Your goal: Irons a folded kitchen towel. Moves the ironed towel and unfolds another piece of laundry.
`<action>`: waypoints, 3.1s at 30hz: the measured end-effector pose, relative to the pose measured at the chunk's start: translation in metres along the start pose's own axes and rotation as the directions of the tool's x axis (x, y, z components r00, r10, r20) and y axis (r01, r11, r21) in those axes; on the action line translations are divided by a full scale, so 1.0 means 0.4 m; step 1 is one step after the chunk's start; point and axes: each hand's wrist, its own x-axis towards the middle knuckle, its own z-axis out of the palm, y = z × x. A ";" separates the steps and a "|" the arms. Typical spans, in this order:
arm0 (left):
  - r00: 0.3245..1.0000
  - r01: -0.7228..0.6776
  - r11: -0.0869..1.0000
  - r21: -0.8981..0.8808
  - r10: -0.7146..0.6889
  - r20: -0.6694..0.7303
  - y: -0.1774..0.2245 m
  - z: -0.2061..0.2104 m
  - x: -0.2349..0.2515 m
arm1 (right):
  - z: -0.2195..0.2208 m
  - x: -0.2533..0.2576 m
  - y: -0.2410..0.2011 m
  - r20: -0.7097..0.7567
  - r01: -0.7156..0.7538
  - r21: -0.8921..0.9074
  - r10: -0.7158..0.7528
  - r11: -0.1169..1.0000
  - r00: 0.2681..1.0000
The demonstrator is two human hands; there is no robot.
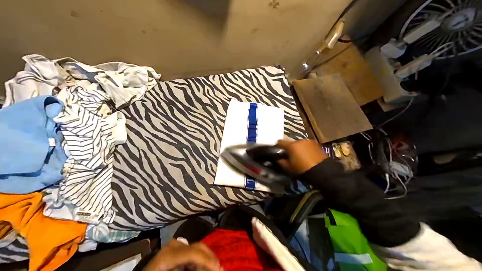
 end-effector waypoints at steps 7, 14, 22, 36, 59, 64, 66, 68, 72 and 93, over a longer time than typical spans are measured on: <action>0.968 0.000 0.930 0.367 0.092 -0.232 0.005 -0.007 0.043 | 0.174 -0.001 -0.182 0.106 0.316 -0.030 -0.312 0.948 0.944; 0.969 0.049 0.870 0.491 0.077 -0.235 -0.066 -0.021 0.040 | 0.162 0.034 -0.178 0.051 0.128 -0.052 -0.125 0.990 0.991; 0.960 0.196 0.644 0.740 0.028 -0.279 -0.222 -0.038 0.059 | 0.070 0.023 -0.075 0.072 0.025 -0.091 -0.019 0.996 0.997; 0.981 -0.031 0.731 0.681 0.152 -0.118 -0.250 -0.034 0.132 | 0.125 0.134 -0.199 -0.014 0.028 -0.071 -0.029 0.997 0.999; 0.809 0.466 0.606 0.645 0.004 -0.587 -0.329 -0.079 0.154 | -0.015 0.341 -0.165 -0.117 -0.369 0.082 0.376 0.926 0.919; 0.784 0.467 0.695 0.547 -0.038 -0.620 -0.303 -0.101 0.154 | -0.001 0.336 -0.140 -0.207 -0.260 0.107 0.277 0.960 0.938; 0.760 0.524 0.684 0.507 -0.108 -0.640 -0.293 -0.108 0.161 | -0.037 0.364 -0.152 -0.119 -0.301 0.102 0.312 0.948 0.943; 0.741 0.599 0.669 0.439 -0.256 -0.621 -0.283 -0.118 0.165 | -0.048 0.372 -0.151 -0.096 -0.290 0.105 0.300 0.951 0.949; 0.695 0.640 0.708 0.300 -0.367 -0.618 -0.284 -0.140 0.175 | -0.049 0.380 -0.147 -0.097 -0.262 0.102 0.272 0.960 0.957; 0.617 0.677 0.714 0.179 -0.418 -0.667 -0.283 -0.146 0.167 | -0.036 0.332 -0.096 -0.118 -0.249 0.072 0.256 0.966 0.960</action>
